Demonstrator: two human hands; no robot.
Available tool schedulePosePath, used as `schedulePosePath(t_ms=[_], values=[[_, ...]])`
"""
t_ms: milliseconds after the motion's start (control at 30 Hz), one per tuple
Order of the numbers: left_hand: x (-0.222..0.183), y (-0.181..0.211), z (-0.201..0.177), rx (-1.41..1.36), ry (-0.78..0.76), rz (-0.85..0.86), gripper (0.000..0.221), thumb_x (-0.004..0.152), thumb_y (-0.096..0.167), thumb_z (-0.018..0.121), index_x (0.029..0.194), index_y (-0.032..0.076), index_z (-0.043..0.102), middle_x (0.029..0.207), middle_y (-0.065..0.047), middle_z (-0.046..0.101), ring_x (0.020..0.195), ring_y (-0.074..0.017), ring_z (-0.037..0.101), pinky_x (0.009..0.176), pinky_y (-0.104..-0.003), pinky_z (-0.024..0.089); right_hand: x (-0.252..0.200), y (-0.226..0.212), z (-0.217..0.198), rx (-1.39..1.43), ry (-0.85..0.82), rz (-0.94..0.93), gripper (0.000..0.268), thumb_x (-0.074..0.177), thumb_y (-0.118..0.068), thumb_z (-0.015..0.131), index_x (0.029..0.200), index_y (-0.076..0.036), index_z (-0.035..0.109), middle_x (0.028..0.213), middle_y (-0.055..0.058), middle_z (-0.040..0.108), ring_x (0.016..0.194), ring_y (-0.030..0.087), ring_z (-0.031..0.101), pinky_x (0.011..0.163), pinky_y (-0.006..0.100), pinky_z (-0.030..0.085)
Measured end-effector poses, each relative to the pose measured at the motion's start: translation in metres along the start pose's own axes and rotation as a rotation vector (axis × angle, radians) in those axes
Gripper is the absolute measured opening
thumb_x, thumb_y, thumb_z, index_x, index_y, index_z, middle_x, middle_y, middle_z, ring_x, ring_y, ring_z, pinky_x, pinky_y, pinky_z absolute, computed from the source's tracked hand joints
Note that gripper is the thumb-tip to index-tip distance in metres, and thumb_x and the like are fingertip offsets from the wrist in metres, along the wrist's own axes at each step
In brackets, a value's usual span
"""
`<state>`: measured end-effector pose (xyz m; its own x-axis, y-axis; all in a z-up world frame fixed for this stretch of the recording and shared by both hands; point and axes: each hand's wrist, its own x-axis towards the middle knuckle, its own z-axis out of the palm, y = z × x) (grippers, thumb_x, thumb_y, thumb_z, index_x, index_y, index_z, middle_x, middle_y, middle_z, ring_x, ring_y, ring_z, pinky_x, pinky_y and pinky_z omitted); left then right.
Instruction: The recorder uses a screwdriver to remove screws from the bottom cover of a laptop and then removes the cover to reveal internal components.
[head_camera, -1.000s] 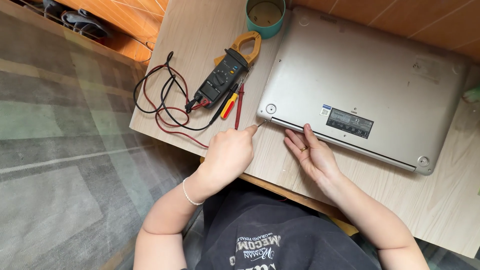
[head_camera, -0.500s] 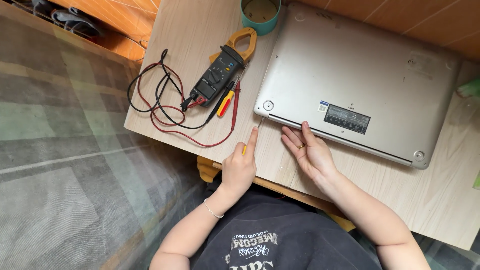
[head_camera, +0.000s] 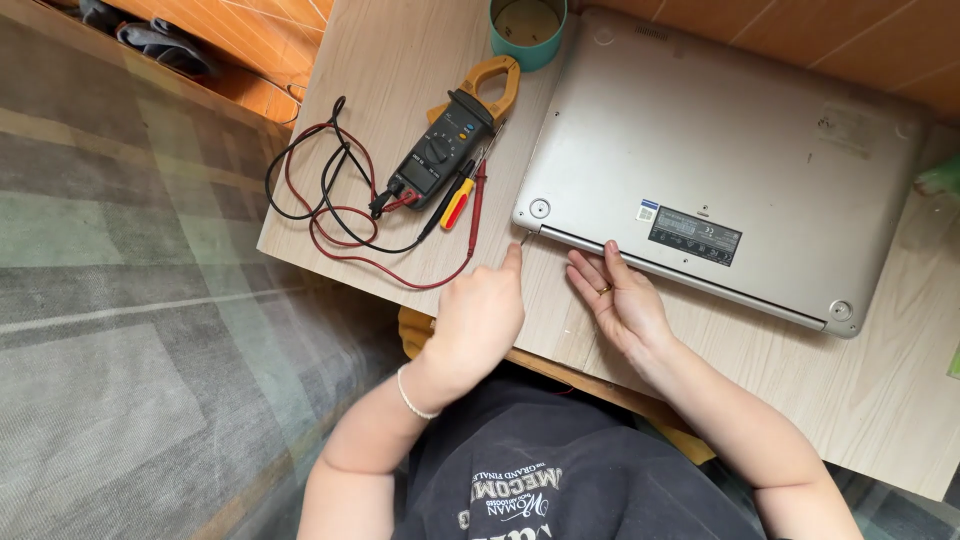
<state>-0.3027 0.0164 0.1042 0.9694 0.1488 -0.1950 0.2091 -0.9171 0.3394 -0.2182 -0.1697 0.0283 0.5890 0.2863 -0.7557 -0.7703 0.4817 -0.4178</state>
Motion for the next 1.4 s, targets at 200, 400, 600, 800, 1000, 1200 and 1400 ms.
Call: schedulePosePath(t_ms=[200, 400, 600, 800, 1000, 1200, 1400], values=[[-0.022, -0.004, 0.057, -0.044, 0.193, -0.042, 0.069, 0.082, 0.003, 0.061, 0.15, 0.009, 0.051, 0.072, -0.017, 0.063, 0.051, -0.0322, 0.066, 0.048, -0.043, 0.056, 0.002, 0.002, -0.001, -0.048, -0.022, -0.025, 0.044, 0.1, -0.028, 0.058, 0.126, 0.006, 0.051, 0.119, 0.014, 0.062, 0.122, 0.028, 0.064, 0.106, 0.046, 0.049], [-0.025, -0.021, 0.102, -0.105, 0.445, 0.069, 0.071, 0.088, -0.002, 0.063, 0.156, 0.01, 0.047, 0.077, -0.01, 0.057, 0.049, -0.0213, 0.059, 0.047, -0.034, 0.053, -0.001, 0.003, 0.001, -0.063, -0.05, -0.04, 0.048, 0.1, -0.03, 0.056, 0.128, 0.008, 0.049, 0.124, 0.016, 0.062, 0.126, 0.029, 0.063, 0.108, 0.046, 0.047], [-0.023, -0.022, 0.101, -0.117, 0.459, 0.092, 0.071, 0.087, -0.003, 0.063, 0.155, 0.011, 0.047, 0.079, -0.01, 0.057, 0.051, -0.0205, 0.059, 0.048, -0.033, 0.053, -0.005, 0.005, 0.002, -0.065, -0.076, -0.061, 0.052, 0.1, -0.031, 0.055, 0.131, 0.01, 0.047, 0.129, 0.017, 0.061, 0.13, 0.03, 0.06, 0.109, 0.045, 0.046], [-0.023, -0.021, 0.1, -0.102, 0.474, 0.096, 0.07, 0.087, -0.002, 0.062, 0.155, 0.01, 0.048, 0.079, -0.01, 0.057, 0.05, -0.0219, 0.06, 0.048, -0.035, 0.053, -0.004, 0.006, 0.001, -0.082, -0.065, -0.077, 0.053, 0.101, -0.032, 0.054, 0.131, 0.011, 0.048, 0.13, 0.017, 0.061, 0.132, 0.03, 0.059, 0.11, 0.045, 0.045], [-0.014, 0.006, 0.02, 0.004, 0.18, -0.023, 0.061, 0.083, 0.006, 0.061, 0.144, 0.006, 0.056, 0.068, -0.015, 0.065, 0.053, -0.031, 0.069, 0.049, -0.042, 0.057, -0.002, 0.007, -0.003, -0.082, -0.068, -0.08, 0.051, 0.101, -0.031, 0.055, 0.131, 0.01, 0.048, 0.129, 0.017, 0.061, 0.131, 0.029, 0.06, 0.11, 0.045, 0.046], [0.015, 0.006, 0.024, 0.074, 0.104, 0.014, 0.035, 0.094, 0.008, 0.056, 0.127, 0.0, 0.062, 0.075, -0.017, 0.07, 0.069, -0.0318, 0.075, 0.06, -0.04, 0.06, 0.0, 0.007, -0.004, -0.092, -0.104, -0.104, 0.052, 0.103, -0.033, 0.052, 0.133, 0.009, 0.047, 0.133, 0.019, 0.059, 0.132, 0.029, 0.059, 0.11, 0.044, 0.046], [-0.008, -0.005, 0.038, -0.118, 0.214, -0.004, 0.056, 0.089, 0.005, 0.06, 0.145, 0.006, 0.055, 0.074, -0.016, 0.065, 0.054, -0.0321, 0.068, 0.049, -0.042, 0.055, -0.006, 0.006, 0.001, -0.083, -0.068, -0.085, 0.054, 0.102, -0.033, 0.051, 0.133, 0.011, 0.047, 0.133, 0.019, 0.06, 0.131, 0.031, 0.06, 0.109, 0.044, 0.046]])
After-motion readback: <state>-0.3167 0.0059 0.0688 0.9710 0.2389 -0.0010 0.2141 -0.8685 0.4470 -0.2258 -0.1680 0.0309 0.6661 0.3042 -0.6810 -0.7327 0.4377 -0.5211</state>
